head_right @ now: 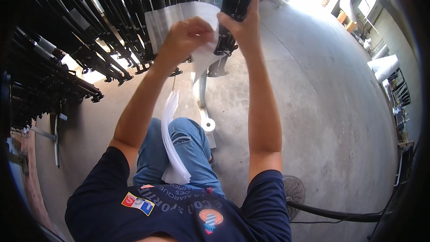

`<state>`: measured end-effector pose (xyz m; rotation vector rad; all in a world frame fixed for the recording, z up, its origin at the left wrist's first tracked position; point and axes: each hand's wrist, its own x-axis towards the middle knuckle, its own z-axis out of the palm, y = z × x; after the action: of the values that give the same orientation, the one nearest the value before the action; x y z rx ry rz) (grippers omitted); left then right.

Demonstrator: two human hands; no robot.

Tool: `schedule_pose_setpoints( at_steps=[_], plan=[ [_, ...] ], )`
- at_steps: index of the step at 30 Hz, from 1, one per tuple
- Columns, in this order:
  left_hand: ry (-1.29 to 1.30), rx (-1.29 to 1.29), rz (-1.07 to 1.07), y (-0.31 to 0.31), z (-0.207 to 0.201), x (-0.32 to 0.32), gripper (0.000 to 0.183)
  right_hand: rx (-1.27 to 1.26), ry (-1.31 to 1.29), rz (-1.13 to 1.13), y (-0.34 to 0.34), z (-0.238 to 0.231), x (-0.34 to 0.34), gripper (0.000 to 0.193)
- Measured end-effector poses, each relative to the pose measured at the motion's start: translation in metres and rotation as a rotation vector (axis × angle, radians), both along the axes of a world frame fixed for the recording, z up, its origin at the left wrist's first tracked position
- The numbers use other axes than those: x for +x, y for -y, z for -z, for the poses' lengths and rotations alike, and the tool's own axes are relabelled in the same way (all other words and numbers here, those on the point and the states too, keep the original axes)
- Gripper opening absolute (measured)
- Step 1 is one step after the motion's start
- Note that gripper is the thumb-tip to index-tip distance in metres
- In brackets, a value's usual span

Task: The person sits on a stool and wraps several long black metal pieces together using a roll of plastic wrap.

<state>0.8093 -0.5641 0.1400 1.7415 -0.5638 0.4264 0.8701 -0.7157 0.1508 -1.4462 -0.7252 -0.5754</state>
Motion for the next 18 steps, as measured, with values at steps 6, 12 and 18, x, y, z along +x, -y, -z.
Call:
schedule_pose_setpoints(
  at_steps=[6,12,18],
  plan=[
    [0.130,-0.043,-0.111,0.020,0.011,0.003,0.011,0.104,-0.603,-0.650,0.033,-0.017,0.044,0.053],
    [-0.003,-0.154,-0.024,0.020,0.014,0.012,0.012,-0.632,-0.583,-0.553,0.038,-0.043,0.088,0.047],
    [-0.145,-0.218,0.064,0.018,0.009,0.011,0.013,-0.749,-0.500,-0.553,0.033,-0.054,0.088,0.033]
  ],
)
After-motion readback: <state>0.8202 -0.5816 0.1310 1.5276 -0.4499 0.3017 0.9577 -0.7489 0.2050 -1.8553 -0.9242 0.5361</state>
